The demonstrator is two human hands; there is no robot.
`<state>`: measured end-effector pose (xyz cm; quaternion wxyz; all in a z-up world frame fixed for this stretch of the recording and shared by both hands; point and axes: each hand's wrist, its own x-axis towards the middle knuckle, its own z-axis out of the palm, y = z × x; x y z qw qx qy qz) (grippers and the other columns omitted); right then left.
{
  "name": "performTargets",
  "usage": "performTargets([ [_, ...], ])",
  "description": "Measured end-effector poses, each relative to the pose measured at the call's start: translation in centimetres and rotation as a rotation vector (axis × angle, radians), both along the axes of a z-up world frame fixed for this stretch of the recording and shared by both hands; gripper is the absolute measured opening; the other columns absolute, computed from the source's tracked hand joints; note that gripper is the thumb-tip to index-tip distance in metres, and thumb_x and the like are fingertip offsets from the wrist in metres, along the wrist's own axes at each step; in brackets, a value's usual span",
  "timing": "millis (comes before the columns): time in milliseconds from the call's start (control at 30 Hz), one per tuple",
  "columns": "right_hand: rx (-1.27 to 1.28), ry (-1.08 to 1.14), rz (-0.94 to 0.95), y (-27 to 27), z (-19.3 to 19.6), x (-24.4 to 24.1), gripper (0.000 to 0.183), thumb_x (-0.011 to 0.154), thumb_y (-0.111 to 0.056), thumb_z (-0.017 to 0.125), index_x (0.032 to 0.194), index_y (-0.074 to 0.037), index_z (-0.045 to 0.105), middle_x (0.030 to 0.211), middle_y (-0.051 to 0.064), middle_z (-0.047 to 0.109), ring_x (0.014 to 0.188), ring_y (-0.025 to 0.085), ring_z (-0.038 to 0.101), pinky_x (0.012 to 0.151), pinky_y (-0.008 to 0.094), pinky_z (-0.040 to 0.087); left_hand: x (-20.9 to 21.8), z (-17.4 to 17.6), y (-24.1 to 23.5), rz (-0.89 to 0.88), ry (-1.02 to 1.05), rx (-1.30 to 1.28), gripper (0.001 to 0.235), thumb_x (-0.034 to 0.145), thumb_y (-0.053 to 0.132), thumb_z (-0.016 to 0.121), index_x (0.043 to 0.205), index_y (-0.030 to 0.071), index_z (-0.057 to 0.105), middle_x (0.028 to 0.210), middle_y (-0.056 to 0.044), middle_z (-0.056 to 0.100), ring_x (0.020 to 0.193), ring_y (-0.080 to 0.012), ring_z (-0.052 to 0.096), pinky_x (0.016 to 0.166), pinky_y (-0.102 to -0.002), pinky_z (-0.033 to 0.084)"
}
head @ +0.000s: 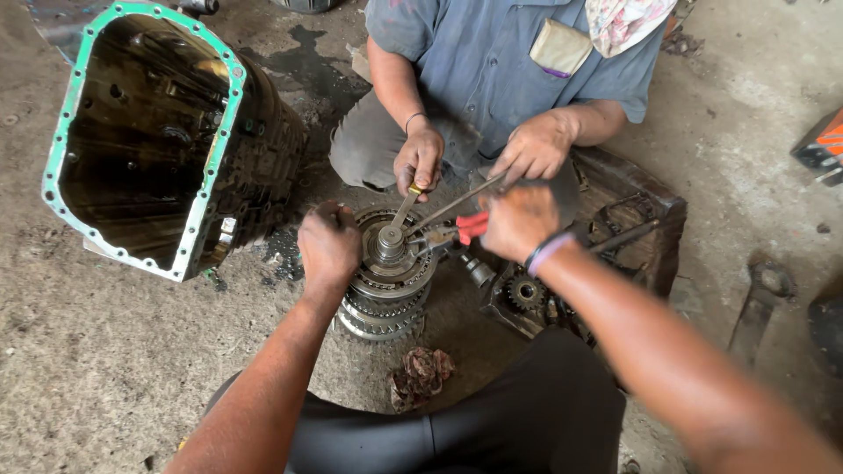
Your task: The person uses pliers and a screwdriver to remove a retaining clip from a gear assembly. They then separate the gears and bearings, inspecting the components by hand.
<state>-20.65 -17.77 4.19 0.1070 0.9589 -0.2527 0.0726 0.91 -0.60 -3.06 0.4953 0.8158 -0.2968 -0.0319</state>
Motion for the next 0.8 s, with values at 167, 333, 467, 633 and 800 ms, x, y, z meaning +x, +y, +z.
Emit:
performTargets([
  [167, 0.077, 0.123, -0.103, -0.1, -0.2, 0.5, 0.031, 0.08, -0.036, 0.072, 0.104, -0.016, 0.077, 0.077, 0.012, 0.074, 0.072, 0.03, 0.074, 0.067, 0.047, 0.059, 0.1, 0.5, 0.3, -0.016, 0.166, 0.032, 0.03, 0.099, 0.019, 0.058, 0.09, -0.007, 0.071, 0.088, -0.028, 0.071, 0.083, -0.0415, 0.073, 0.085, -0.048, 0.054],
  [333, 0.055, 0.039, -0.128, 0.3, -0.3, 0.3, 0.03, 0.074, -0.034, 0.073, 0.101, -0.021, 0.078, 0.076, 0.015, 0.074, 0.074, 0.035, 0.073, 0.07, 0.049, 0.058, -0.3, 0.4, 0.2, 0.021, -0.004, -0.093, 0.023, 0.093, 0.015, 0.063, 0.092, -0.005, 0.072, 0.093, -0.029, 0.071, 0.089, -0.0435, 0.069, 0.084, -0.049, 0.052],
  [467, -0.002, -0.033, -0.127, 1.5, -1.0, -1.1, 0.028, 0.074, -0.024, 0.07, 0.101, -0.019, 0.078, 0.072, 0.015, 0.072, 0.07, 0.034, 0.073, 0.068, 0.048, 0.058, -0.4, 0.5, 0.4, -0.023, 0.094, 0.061, 0.026, 0.098, 0.014, 0.056, 0.086, -0.004, 0.07, 0.088, -0.027, 0.071, 0.083, -0.0398, 0.071, 0.086, -0.048, 0.052],
  [633, -0.017, -0.186, -0.032, 1.6, -1.2, -1.6, 0.025, 0.072, -0.023, 0.074, 0.096, -0.015, 0.077, 0.068, 0.016, 0.071, 0.066, 0.036, 0.072, 0.063, 0.05, 0.057, -0.5, 0.7, 0.5, 0.022, -0.138, -0.036, 0.02, 0.093, 0.012, 0.062, 0.087, -0.004, 0.071, 0.092, -0.031, 0.068, 0.091, -0.0457, 0.066, 0.087, -0.051, 0.05],
  [800, 0.0, -0.291, -0.067, 1.8, -1.7, -1.6, 0.021, 0.071, -0.017, 0.071, 0.092, -0.016, 0.076, 0.07, 0.014, 0.071, 0.068, 0.036, 0.072, 0.065, 0.05, 0.057, -0.6, 0.3, 0.3, 0.037, -0.153, -0.006, 0.02, 0.093, 0.013, 0.061, 0.087, -0.003, 0.072, 0.092, -0.03, 0.069, 0.094, -0.0461, 0.065, 0.089, -0.052, 0.05],
])
